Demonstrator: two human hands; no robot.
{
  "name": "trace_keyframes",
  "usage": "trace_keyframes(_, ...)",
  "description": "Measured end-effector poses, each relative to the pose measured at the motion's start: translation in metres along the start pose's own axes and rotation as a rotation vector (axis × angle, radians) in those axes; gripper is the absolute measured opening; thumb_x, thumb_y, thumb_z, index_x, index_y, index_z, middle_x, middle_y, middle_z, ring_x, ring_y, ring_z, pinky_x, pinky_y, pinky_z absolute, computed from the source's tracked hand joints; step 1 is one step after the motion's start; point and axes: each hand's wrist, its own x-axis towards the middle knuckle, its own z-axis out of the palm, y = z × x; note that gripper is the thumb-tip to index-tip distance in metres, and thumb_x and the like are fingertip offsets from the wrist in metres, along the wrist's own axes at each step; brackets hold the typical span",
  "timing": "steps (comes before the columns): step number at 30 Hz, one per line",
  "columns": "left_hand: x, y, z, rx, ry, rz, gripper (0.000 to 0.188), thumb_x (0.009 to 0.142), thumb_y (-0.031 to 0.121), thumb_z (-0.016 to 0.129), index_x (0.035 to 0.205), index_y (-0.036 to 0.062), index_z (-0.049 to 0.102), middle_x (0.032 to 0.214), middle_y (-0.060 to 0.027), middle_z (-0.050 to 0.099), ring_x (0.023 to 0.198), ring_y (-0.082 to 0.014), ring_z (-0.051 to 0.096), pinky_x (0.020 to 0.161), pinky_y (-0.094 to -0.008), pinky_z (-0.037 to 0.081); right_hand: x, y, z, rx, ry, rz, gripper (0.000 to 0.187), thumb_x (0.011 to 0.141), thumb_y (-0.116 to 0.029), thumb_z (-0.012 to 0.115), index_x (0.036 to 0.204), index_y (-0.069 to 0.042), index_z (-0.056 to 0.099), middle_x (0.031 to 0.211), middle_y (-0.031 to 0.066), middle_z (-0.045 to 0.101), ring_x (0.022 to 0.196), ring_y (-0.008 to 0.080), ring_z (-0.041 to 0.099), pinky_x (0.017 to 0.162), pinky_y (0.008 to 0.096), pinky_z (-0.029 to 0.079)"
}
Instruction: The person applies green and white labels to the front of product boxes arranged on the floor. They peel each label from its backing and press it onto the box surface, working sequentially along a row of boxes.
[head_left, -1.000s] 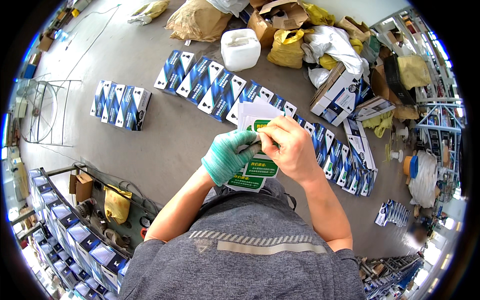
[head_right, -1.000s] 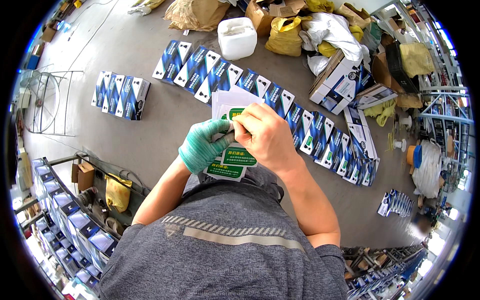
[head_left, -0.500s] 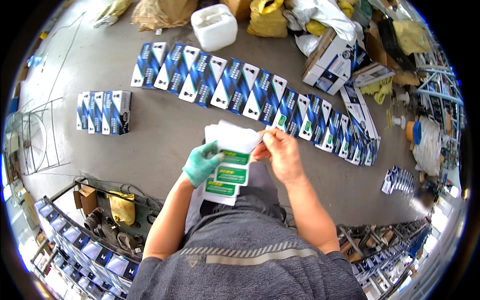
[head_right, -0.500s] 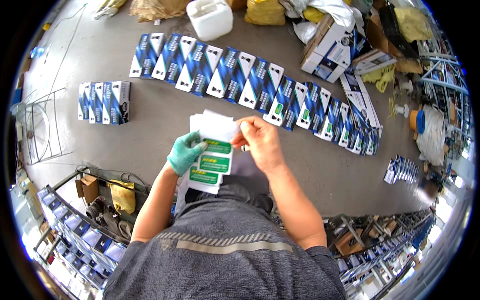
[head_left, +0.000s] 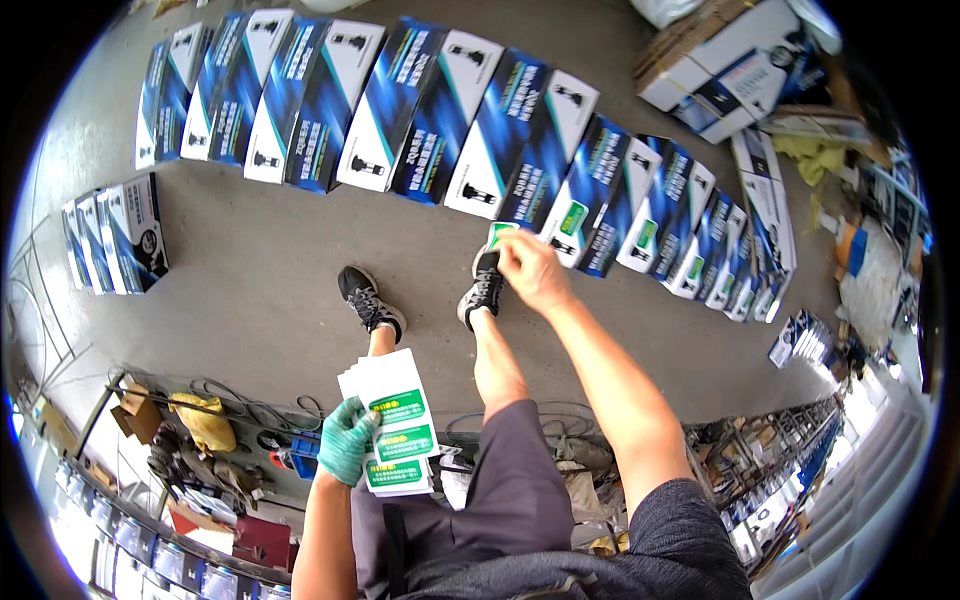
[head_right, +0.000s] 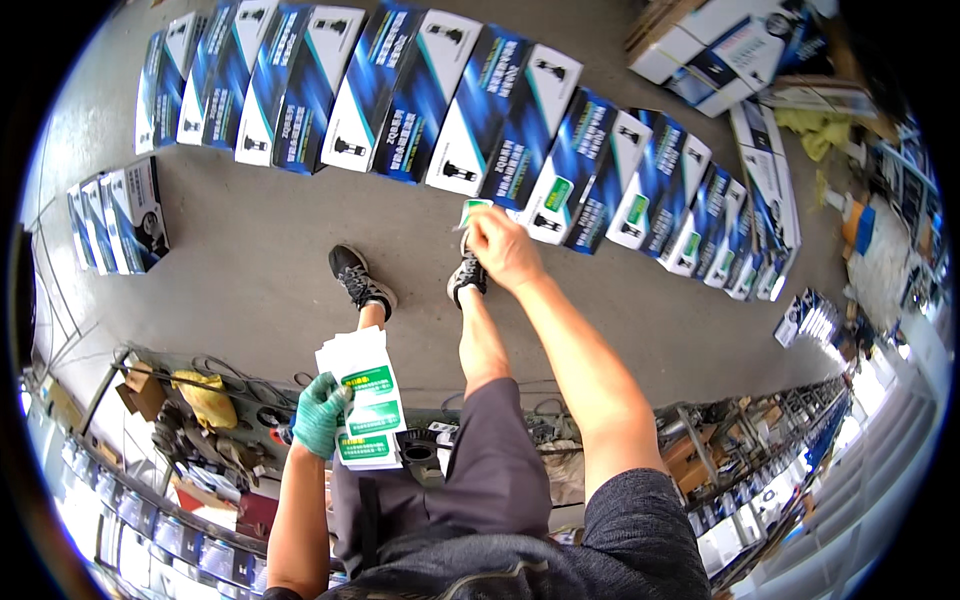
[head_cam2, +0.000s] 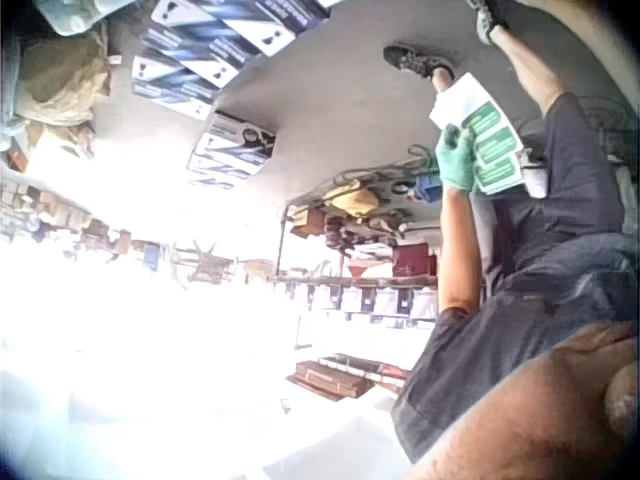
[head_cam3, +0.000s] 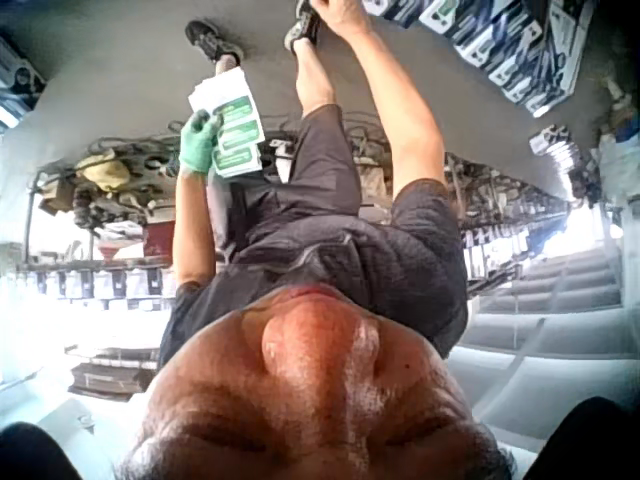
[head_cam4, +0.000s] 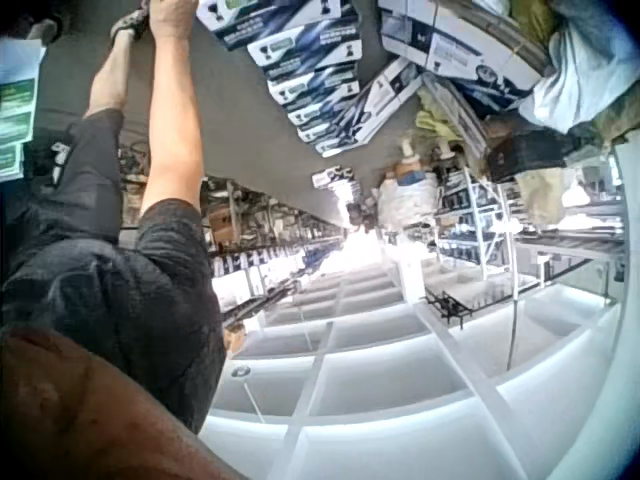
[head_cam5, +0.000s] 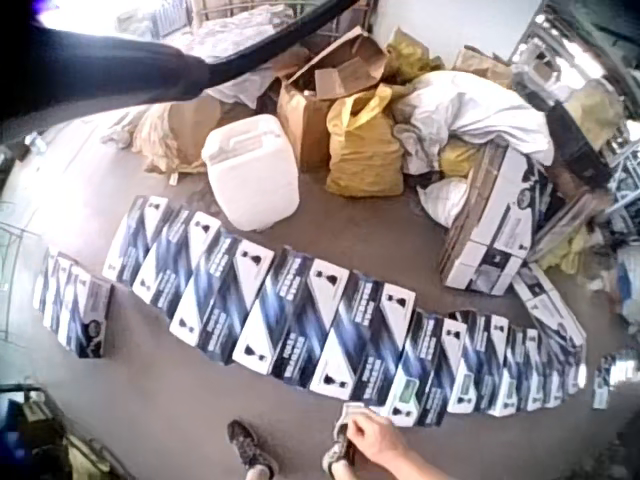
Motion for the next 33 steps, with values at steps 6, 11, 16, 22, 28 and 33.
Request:
trace_keyframes(6,0.044,-0.012,0.012,0.155,0.044,-0.002,0.031,0.097,0.009,0.074,0.125,-0.0044,0.067,0.109,-0.006,0.074,0.093,-0.012,0.067,0.082,-0.0287,0.057,0.111,0.064,0.051,-0.034,0.182,-0.193,0.009,0.091,0.0,0.069,0.1,0.0,0.068,0.106,0.0167,0.074,0.092,0.035,0.074,0.079,0.0391,0.062)
trace_keyframes(11,0.07,-0.005,0.011,0.108,0.068,-0.041,0.031,0.096,0.01,0.076,0.124,-0.0017,0.069,0.108,-0.0052,0.073,0.094,-0.0124,0.066,0.083,-0.0292,0.056,0.142,0.103,0.083,-0.001,0.244,-0.102,0.01,0.091,-0.004,0.069,0.1,-0.001,0.071,0.108,0.0149,0.075,0.09,0.0353,0.075,0.079,0.0383,0.062)
trace_keyframes(16,0.086,0.004,0.014,0.062,0.085,-0.007,0.032,0.096,0.004,0.073,0.127,-0.0021,0.07,0.109,-0.0068,0.074,0.095,-0.0132,0.065,0.086,-0.0299,0.056,0.14,0.139,0.103,-0.001,0.236,-0.05,0.011,0.092,-0.004,0.068,0.101,0.0,0.072,0.108,0.0148,0.076,0.087,0.034,0.075,0.078,0.0382,0.062)
trace_keyframes(22,0.091,0.007,0.017,0.094,0.078,0.003,0.032,0.095,0.011,0.078,0.124,-0.0009,0.07,0.109,-0.0042,0.073,0.093,-0.0117,0.065,0.084,-0.0288,0.056,0.13,0.132,0.107,-0.081,0.056,0.042,0.015,0.094,-0.008,0.067,0.103,0.002,0.073,0.112,0.0128,0.074,0.083,0.0308,0.075,0.076,0.0365,0.06)
trace_keyframes(28,0.093,0.014,0.019,0.067,0.048,0.034,0.031,0.095,0.009,0.077,0.123,-0.0013,0.07,0.108,-0.0043,0.073,0.094,-0.0111,0.065,0.085,-0.0287,0.056,0.121,0.144,0.102,0.399,-0.189,0.584,0.025,0.099,-0.012,0.06,0.114,0.0,0.075,0.111,0.0117,0.076,0.062,0.018,0.069,0.056,0.0294,0.054)
trace_keyframes(33,0.098,0.019,0.018,0.028,0.054,0.059,0.033,0.093,0.009,0.078,0.124,-0.0012,0.07,0.109,-0.0045,0.074,0.095,-0.0115,0.065,0.088,-0.0291,0.056,0.188,0.144,0.077,0.902,-0.215,0.839,0.031,0.098,-0.013,0.058,0.124,0.001,0.068,0.117,0.0129,0.076,0.068,0.0146,0.068,0.046,0.0202,0.04)
